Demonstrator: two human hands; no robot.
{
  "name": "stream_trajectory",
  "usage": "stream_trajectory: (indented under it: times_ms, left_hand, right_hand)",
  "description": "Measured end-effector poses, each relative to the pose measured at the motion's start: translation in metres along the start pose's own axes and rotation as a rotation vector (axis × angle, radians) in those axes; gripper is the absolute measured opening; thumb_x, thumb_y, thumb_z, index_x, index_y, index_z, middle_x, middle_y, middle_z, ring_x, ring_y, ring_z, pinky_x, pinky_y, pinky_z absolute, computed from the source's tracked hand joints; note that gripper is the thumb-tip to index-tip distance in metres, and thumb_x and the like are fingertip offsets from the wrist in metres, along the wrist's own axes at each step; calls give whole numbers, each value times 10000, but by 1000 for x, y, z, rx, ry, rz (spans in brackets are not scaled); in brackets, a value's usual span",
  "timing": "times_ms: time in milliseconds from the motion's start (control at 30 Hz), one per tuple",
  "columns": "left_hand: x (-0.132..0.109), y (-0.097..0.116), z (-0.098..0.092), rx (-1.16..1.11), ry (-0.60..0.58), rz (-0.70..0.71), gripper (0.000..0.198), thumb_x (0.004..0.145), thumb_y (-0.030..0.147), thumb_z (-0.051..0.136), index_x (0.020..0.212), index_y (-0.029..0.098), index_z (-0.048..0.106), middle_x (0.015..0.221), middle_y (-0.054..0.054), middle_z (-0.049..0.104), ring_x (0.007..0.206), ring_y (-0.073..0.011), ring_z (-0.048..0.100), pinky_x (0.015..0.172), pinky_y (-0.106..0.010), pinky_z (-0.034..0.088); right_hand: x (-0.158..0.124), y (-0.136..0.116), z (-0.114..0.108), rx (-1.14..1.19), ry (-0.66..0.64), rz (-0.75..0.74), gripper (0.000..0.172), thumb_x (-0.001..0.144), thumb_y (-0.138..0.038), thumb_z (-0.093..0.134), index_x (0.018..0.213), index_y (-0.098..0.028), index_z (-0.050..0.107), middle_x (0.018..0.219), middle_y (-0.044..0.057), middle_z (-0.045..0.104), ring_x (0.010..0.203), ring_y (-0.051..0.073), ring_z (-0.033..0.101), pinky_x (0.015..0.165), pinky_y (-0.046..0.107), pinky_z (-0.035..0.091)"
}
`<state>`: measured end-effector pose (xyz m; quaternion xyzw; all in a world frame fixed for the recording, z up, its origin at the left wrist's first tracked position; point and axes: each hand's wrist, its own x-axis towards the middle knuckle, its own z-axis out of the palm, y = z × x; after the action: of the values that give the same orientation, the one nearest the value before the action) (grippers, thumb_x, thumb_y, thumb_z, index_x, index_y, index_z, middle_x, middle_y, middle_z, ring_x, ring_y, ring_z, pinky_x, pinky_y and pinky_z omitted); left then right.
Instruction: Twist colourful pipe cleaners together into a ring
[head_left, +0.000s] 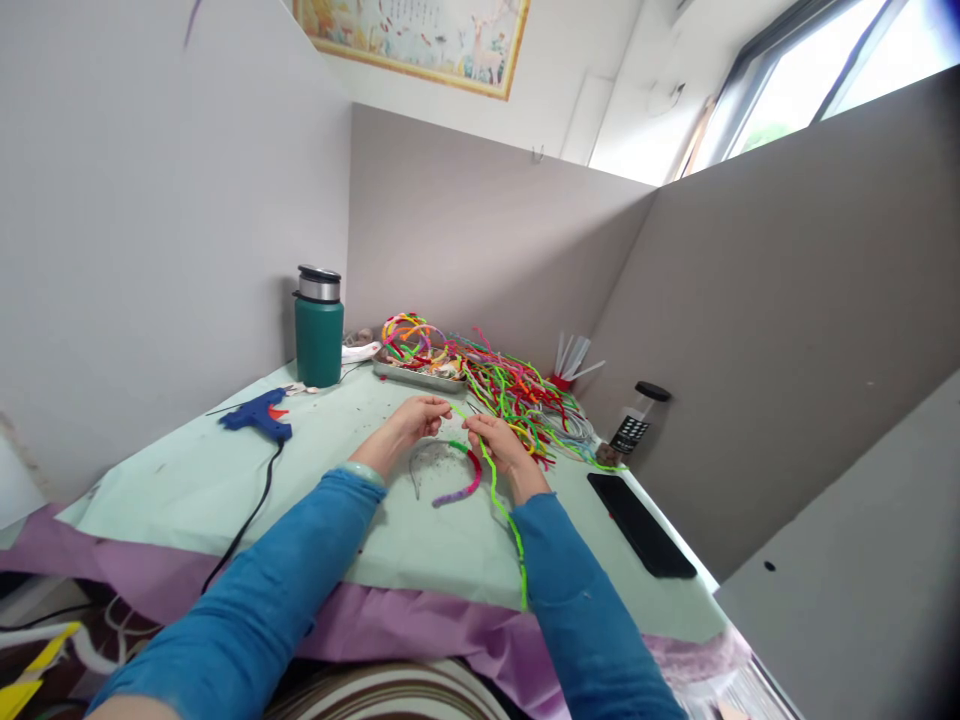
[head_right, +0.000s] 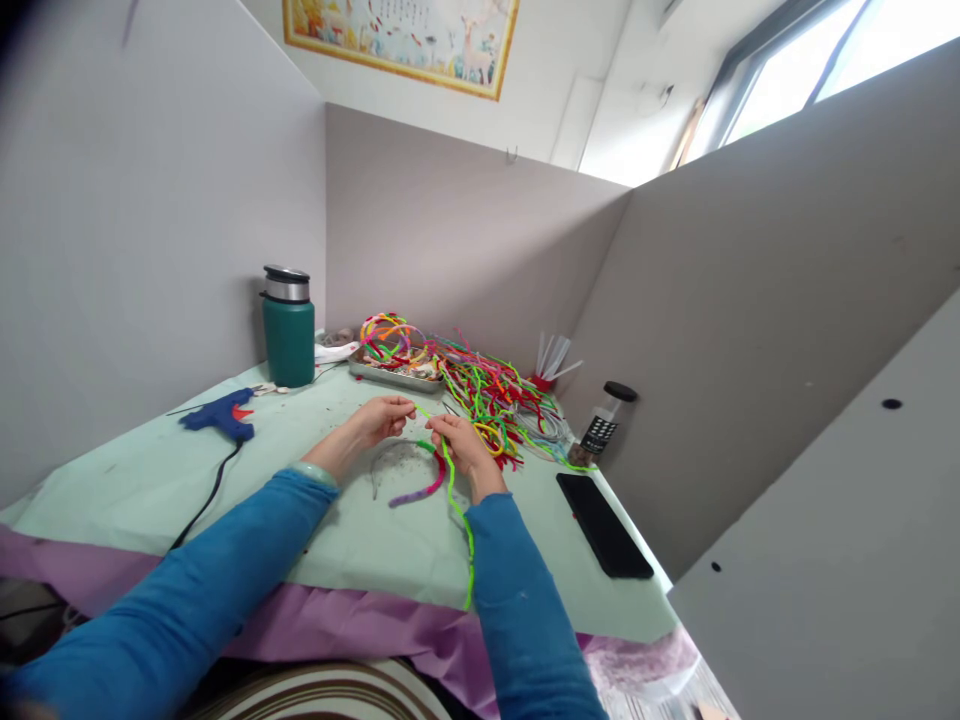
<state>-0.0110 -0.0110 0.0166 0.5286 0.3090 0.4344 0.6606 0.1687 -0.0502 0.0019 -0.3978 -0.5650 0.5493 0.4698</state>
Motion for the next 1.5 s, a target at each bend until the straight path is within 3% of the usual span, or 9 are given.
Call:
stream_trajectory:
  times_ms: [100,233,367,533,667,767,900,1233,1500]
  left_hand:
    - [1,-4,1,42,-18,-37,252,642,295,704,769,109,592,794,-58,636,406,-16,381,401,-185,307]
    - [-7,-4,9,143,-241,-140,388,669,435,676,814,80,610,810,-115,653,381,-7,307,378,-196,242]
    - [-19,1,19,174,-416,-223,395,653,460,684,777,97,591,570,-17,563,378,-24,304,384,-197,217]
    - [-23,2,20,238,-496,-237,327,627,391,718,690,113,559,474,37,457,364,-28,297,390,-201,208]
    - [-15,-3,16,203,-459,-182,291,644,360,698,658,122,531,470,56,406,354,-21,280,378,-199,181]
    - [-8,-8,13,175,-374,-125,258,645,320,687,671,120,525,494,57,411,353,-12,251,364,-202,136]
    - [-4,-11,12,180,-245,-95,252,631,300,686,691,128,511,511,58,425,357,-12,235,360,-201,126]
    - [-11,-6,16,312,-264,-164,316,628,389,689,701,103,576,524,23,475,377,-24,282,369,-209,169]
    - [-10,-5,15,280,-158,-146,307,605,375,697,739,129,573,456,61,400,355,-33,272,359,-199,145]
  right_hand:
    - [4,3,-2,113,77,-16,275,661,-405,676,762,-172,569,498,-54,517,333,29,318,316,182,177]
    - [9,7,-3,215,212,-71,293,633,-393,696,763,-171,555,532,-45,549,344,44,388,327,185,271]
    - [12,9,-5,268,348,-146,310,623,-407,698,746,-174,533,584,-32,570,386,55,446,361,193,331]
    - [13,10,-9,236,463,-206,326,647,-451,665,752,-183,512,645,-4,590,425,69,470,385,202,358]
    - [10,5,-5,236,418,-174,346,666,-482,642,803,-186,527,700,11,610,479,86,513,407,208,372]
    - [7,4,3,155,271,-122,367,649,-478,660,838,-181,558,738,13,612,511,86,529,407,202,347]
    - [6,10,11,-11,154,-139,331,653,-471,651,776,-174,574,602,-28,540,469,66,457,404,187,288]
    - [7,8,7,-38,396,-247,260,692,-429,602,703,-192,496,461,-65,430,394,64,336,394,211,243]
    - [7,12,10,-53,214,-204,328,675,-493,615,696,-191,490,535,-46,466,434,67,375,403,203,279]
